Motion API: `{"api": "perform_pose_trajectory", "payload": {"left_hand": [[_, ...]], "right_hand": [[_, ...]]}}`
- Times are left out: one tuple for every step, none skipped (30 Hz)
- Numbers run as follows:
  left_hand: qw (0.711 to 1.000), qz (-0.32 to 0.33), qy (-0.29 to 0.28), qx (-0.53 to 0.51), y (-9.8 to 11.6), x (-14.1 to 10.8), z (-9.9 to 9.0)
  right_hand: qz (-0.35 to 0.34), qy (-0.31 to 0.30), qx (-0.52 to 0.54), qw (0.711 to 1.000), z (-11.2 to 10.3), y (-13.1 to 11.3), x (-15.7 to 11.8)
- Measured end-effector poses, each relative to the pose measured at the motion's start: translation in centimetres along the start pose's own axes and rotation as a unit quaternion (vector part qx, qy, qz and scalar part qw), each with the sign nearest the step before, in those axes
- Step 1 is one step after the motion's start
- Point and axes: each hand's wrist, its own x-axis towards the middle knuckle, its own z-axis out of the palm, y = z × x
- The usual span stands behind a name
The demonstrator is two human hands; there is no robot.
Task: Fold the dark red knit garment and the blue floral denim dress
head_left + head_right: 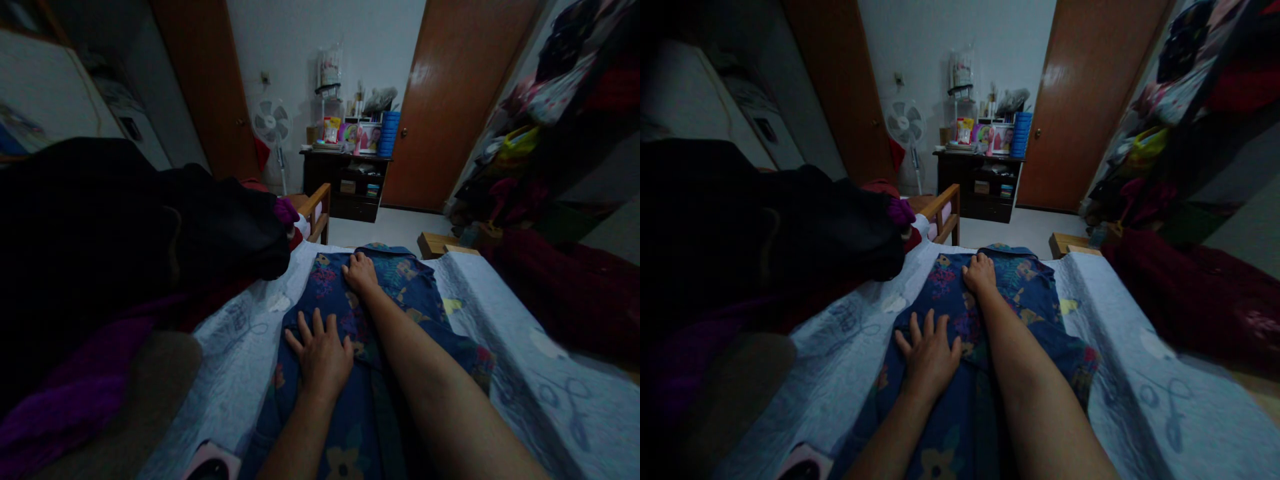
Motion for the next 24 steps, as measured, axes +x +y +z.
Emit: {"api": "perform_pose_trajectory", "payload": {"left_hand": [[1.000, -0.001, -0.001, 0.000, 0.0, 0.0, 0.0], [1.000, -0.001, -0.003, 0.000, 0.0, 0.0, 0.0], [1.000, -0.002, -0.004, 0.000, 0.0, 0.0, 0.0], [1.000, -0.003, -0.006, 0.000, 0.0, 0.0, 0.0], [1.000, -0.003, -0.006, 0.001, 0.0, 0.0, 0.0], [1.000, -0.003, -0.006, 0.002, 0.0, 0.0, 0.1], [1.000, -0.003, -0.005, 0.002, 0.0, 0.1, 0.1], [1.000, -0.004, -0.005, 0.003, 0.0, 0.1, 0.1], [1.000, -0.004, -0.004, 0.003, 0.0, 0.1, 0.1], [1.000, -0.004, -0.004, 0.004, 0.0, 0.1, 0.1], [1.000, -0.003, -0.003, 0.004, 0.0, 0.1, 0.1], [1.000, -0.003, -0.002, 0.005, 0.0, 0.1, 0.2], [1.000, -0.003, -0.003, 0.005, 0.0, 0.1, 0.2], [1.000, -0.003, -0.003, 0.005, 0.0, 0.1, 0.2], [1.000, -0.003, -0.003, 0.005, 0.0, 0.1, 0.2], [1.000, -0.002, -0.002, 0.006, 0.0, 0.1, 0.3], [1.000, -0.001, 0.000, 0.007, 0.0, 0.1, 0.3], [1.000, 0.000, 0.003, 0.007, 0.0, 0.1, 0.4], [1.000, 0.001, 0.005, 0.007, -0.1, 0.1, 0.4], [1.000, 0.001, 0.006, 0.008, -0.1, 0.1, 0.4], [1.000, 0.000, 0.007, 0.008, -0.1, 0.1, 0.5], [1.000, -0.001, 0.007, 0.007, 0.0, 0.1, 0.5], [1.000, -0.003, 0.006, 0.007, 0.0, 0.1, 0.5], [1.000, -0.003, 0.006, 0.006, 0.0, 0.1, 0.5]], "right_hand": [[-0.004, -0.007, -0.001, 1.000, 0.1, 0.0, 0.1], [-0.008, -0.010, -0.002, 1.000, 0.2, 0.0, 0.2], [-0.013, -0.011, -0.003, 1.000, 0.2, 0.0, 0.4], [-0.015, -0.011, -0.004, 1.000, 0.3, 0.1, 0.5], [-0.015, -0.013, -0.004, 1.000, 0.3, 0.1, 0.7], [-0.013, -0.018, -0.002, 1.000, 0.3, 0.2, 0.8], [-0.009, -0.026, 0.000, 1.000, 0.3, 0.2, 0.9], [-0.004, -0.034, 0.002, 0.999, 0.2, 0.3, 1.0], [0.000, -0.042, 0.003, 0.999, 0.2, 0.4, 1.1], [0.001, -0.045, 0.003, 0.999, 0.1, 0.5, 1.2], [0.000, -0.044, 0.003, 0.999, 0.1, 0.6, 1.3], [-0.004, -0.038, 0.003, 0.999, 0.1, 0.7, 1.3], [-0.009, -0.031, 0.003, 0.999, 0.2, 0.7, 1.3], [-0.015, -0.024, 0.004, 1.000, 0.3, 0.8, 1.2], [-0.018, -0.022, 0.006, 1.000, 0.5, 0.8, 1.2], [-0.018, -0.024, 0.008, 1.000, 0.6, 0.8, 1.2], [-0.015, -0.030, 0.010, 0.999, 0.7, 0.8, 1.2], [-0.011, -0.037, 0.012, 0.999, 0.9, 0.8, 1.2], [-0.008, -0.045, 0.013, 0.999, 0.9, 0.8, 1.2], [-0.005, -0.051, 0.014, 0.999, 1.0, 0.7, 1.3], [-0.004, -0.056, 0.015, 0.998, 0.9, 0.7, 1.3], [-0.003, -0.057, 0.015, 0.998, 0.9, 0.7, 1.2], [-0.004, -0.055, 0.014, 0.998, 0.7, 0.6, 1.2], [-0.005, -0.049, 0.013, 0.999, 0.6, 0.6, 1.1]]}}
